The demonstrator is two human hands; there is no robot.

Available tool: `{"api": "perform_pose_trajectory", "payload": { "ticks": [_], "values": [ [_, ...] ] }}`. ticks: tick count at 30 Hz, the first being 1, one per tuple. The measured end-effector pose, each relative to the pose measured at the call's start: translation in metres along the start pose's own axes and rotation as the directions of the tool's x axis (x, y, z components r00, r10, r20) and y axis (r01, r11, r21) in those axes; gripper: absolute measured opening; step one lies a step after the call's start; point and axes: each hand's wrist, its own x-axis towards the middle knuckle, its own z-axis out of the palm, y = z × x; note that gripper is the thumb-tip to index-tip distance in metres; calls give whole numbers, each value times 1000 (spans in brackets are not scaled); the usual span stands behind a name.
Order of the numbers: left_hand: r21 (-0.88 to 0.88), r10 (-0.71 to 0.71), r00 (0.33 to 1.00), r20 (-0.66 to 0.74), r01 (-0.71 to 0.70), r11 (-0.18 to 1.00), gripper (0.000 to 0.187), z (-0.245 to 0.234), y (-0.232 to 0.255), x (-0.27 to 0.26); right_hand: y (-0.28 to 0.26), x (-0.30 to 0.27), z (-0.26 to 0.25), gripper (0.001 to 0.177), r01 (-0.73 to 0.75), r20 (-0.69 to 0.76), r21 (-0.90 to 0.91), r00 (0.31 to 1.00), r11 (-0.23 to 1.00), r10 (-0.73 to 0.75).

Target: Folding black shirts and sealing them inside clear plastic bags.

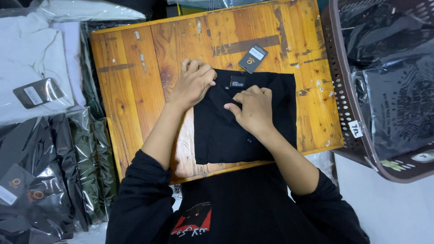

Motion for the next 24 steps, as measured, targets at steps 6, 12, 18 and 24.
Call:
{"api": "perform_pose_trajectory", "payload": {
  "ticks": [6,12,18,24],
  "values": [
    [-125,5,994,113,10,992,27,-13,7,5,18,-7,7,25,189,-207,15,961,982,-182],
    [-249,16,1000,-21,-21,968,27,-70,39,29,132,-4,-23,54,419,-676,154,705,895,-214],
    [-330,-44,999,-5,40,943,46,-56,124,54,126,25,-16,33,559,-582,-46,659,828,-477],
    [-142,-88,995,50,94,985,42,2,145,31,154,55,27,46,526,-490,17,746,850,-452]
  ]
}}
